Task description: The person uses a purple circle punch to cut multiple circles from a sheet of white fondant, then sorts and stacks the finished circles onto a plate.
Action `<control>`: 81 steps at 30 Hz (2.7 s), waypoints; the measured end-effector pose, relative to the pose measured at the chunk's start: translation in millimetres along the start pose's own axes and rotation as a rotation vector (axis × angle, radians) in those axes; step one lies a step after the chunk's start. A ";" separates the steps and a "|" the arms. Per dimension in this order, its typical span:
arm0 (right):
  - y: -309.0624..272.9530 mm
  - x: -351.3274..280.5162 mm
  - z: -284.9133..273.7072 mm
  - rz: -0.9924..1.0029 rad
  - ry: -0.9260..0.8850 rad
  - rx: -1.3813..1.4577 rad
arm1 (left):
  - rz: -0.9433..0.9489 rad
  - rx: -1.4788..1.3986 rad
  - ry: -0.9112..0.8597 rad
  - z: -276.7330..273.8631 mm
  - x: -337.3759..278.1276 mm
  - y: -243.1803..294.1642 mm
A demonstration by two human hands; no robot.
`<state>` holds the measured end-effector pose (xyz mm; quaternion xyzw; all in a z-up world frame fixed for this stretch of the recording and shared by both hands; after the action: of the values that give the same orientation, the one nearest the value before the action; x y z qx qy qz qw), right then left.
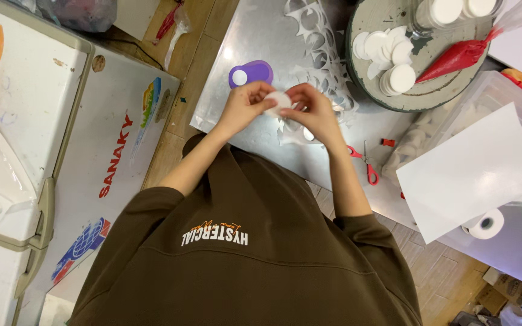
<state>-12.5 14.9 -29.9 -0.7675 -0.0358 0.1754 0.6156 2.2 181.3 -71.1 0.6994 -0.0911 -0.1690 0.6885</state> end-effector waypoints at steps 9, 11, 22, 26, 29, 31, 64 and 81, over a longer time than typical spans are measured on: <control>-65.7 -54.5 -33.2 -0.159 0.224 0.517 | 0.149 -0.238 0.028 23.7 -7.6 147.2; -71.0 -63.2 -39.3 -0.197 0.253 0.526 | 0.191 -0.166 0.011 29.3 -11.7 165.4; -83.4 -86.3 -51.6 -0.246 0.380 0.472 | 0.208 -0.067 0.065 29.0 -23.8 187.7; -85.0 -89.4 -53.4 -0.256 0.401 0.470 | 0.127 -0.161 0.078 28.2 -24.0 178.1; -85.7 -89.2 -55.7 -0.255 0.414 0.458 | 0.138 -0.172 0.085 27.5 -22.5 177.7; -85.6 -88.8 -56.3 -0.254 0.413 0.463 | 0.145 -0.182 0.086 27.6 -21.7 177.5; 142.3 3.2 71.6 -0.010 0.144 -0.487 | 0.031 -0.333 0.083 27.9 2.5 143.9; -40.3 -82.7 -44.8 -0.334 0.593 0.482 | 0.070 -0.267 -0.021 58.1 2.7 128.4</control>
<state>-69.4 -39.7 35.4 -0.6024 0.0610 -0.1521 0.7812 -2.8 121.7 56.4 0.5961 -0.0994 -0.1630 0.7799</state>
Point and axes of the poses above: each hand's wrist, its own x-axis towards the middle knuckle, its own z-axis out of the palm, y = z × x, the point moved 9 cm from there along x, towards the middle knuckle
